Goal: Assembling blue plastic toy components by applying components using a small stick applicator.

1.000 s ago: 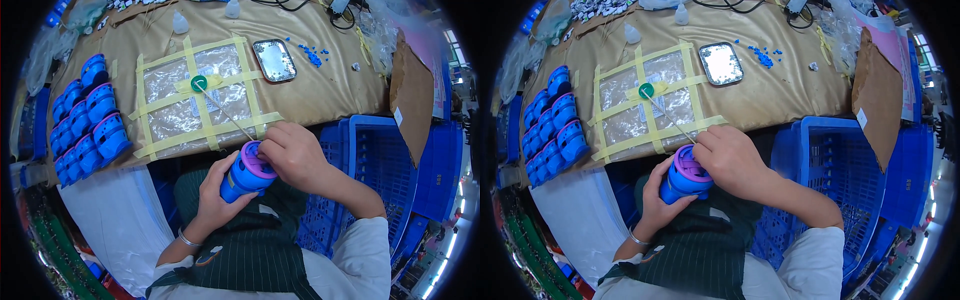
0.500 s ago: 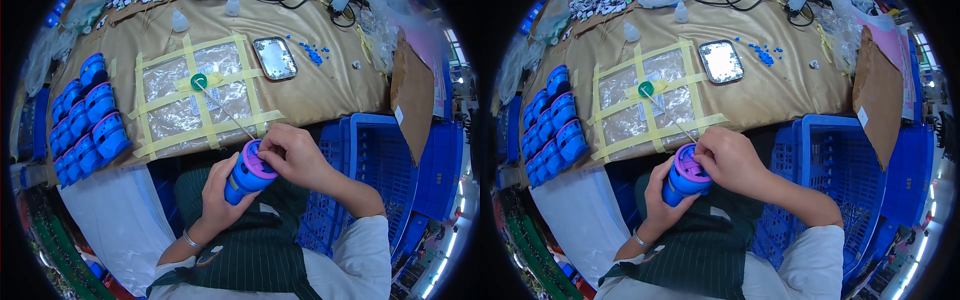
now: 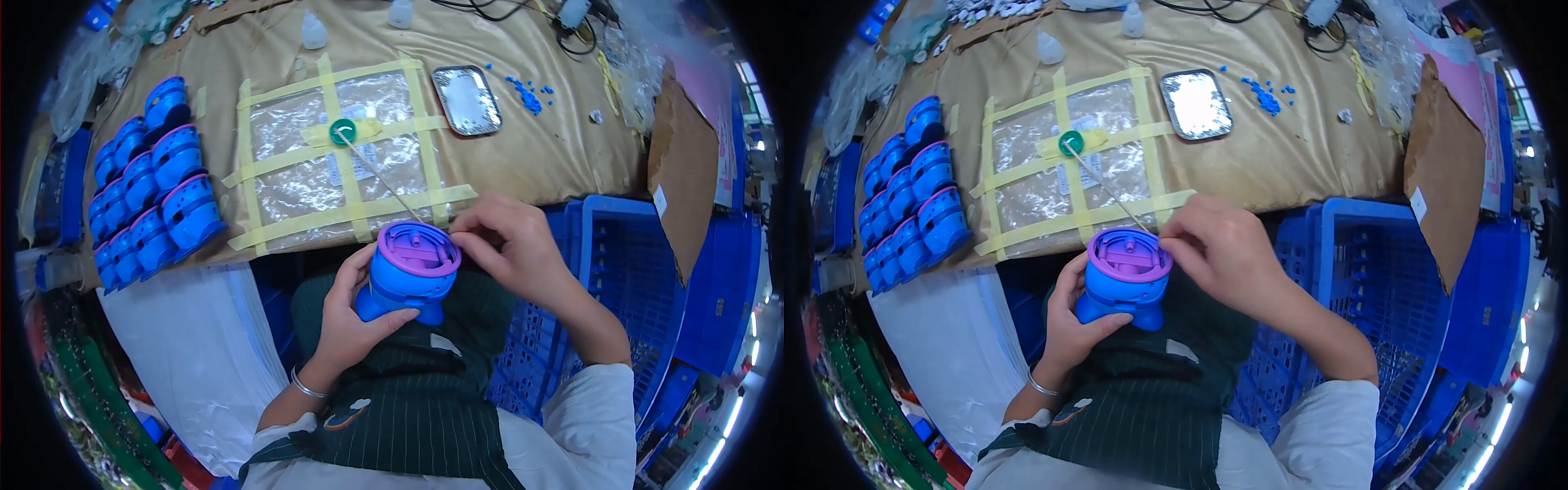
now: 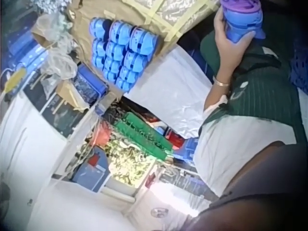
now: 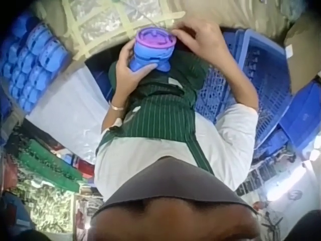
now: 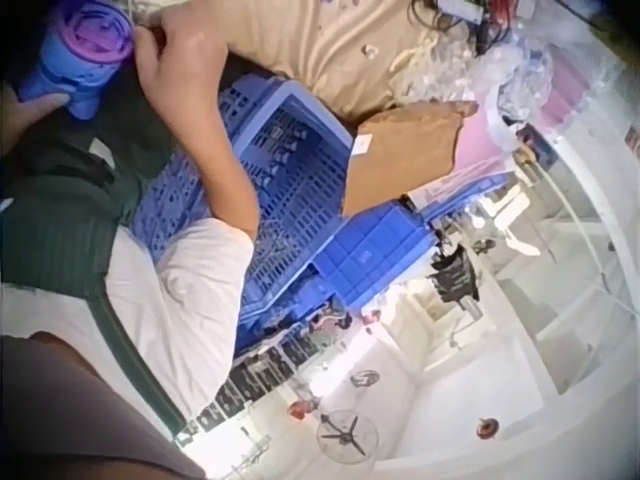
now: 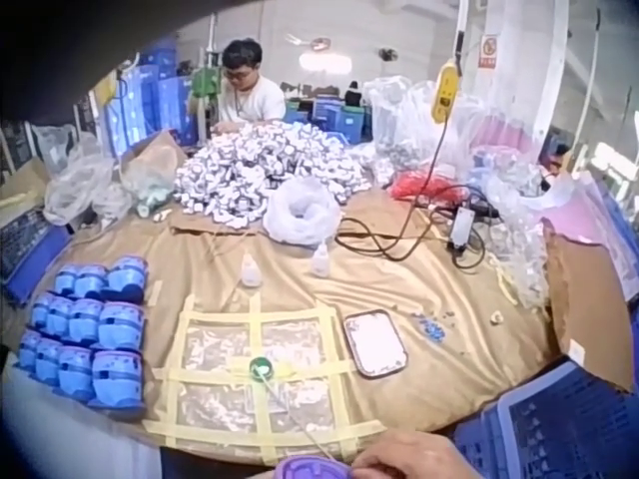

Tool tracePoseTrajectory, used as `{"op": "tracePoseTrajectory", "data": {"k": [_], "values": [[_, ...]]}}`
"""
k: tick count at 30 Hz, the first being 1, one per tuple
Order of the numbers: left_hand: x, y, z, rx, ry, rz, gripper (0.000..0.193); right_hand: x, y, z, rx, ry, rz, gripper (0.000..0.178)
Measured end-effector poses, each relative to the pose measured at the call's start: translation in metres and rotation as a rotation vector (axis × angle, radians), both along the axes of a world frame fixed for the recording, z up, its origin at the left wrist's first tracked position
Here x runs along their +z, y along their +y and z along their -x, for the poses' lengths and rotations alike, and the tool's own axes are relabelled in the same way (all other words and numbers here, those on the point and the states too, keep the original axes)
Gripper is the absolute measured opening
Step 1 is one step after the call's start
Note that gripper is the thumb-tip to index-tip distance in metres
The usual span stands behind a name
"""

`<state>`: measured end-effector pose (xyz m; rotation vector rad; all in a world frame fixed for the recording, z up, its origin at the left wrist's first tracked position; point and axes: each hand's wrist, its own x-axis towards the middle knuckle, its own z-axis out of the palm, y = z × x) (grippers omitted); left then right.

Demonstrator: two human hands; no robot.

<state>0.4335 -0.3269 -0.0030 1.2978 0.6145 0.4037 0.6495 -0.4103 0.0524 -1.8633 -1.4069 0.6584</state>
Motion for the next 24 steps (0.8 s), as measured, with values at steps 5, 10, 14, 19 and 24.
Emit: {"op": "tracePoseTrajectory", "data": {"k": [5,10,14,19,24], "values": [[0.019,0.03,0.019,0.063,-0.052,0.067,0.083,0.011,-0.009,-0.006,-0.091,-0.011,-0.003,0.006],[0.049,0.115,0.058,0.398,0.01,-0.285,0.063,0.017,-0.024,-0.017,-0.214,0.018,-0.02,0.004],[0.076,0.208,0.06,0.538,0.011,-0.445,0.039,0.014,-0.035,-0.021,-0.304,0.063,-0.027,0.005],[0.067,0.28,0.036,0.509,0.34,-0.722,0.054,0.012,-0.039,-0.02,-0.354,0.145,-0.03,0.009],[0.044,0.319,-0.039,0.333,0.752,-1.208,0.068,0.013,-0.075,-0.028,-0.502,0.118,-0.073,0.008]]}}
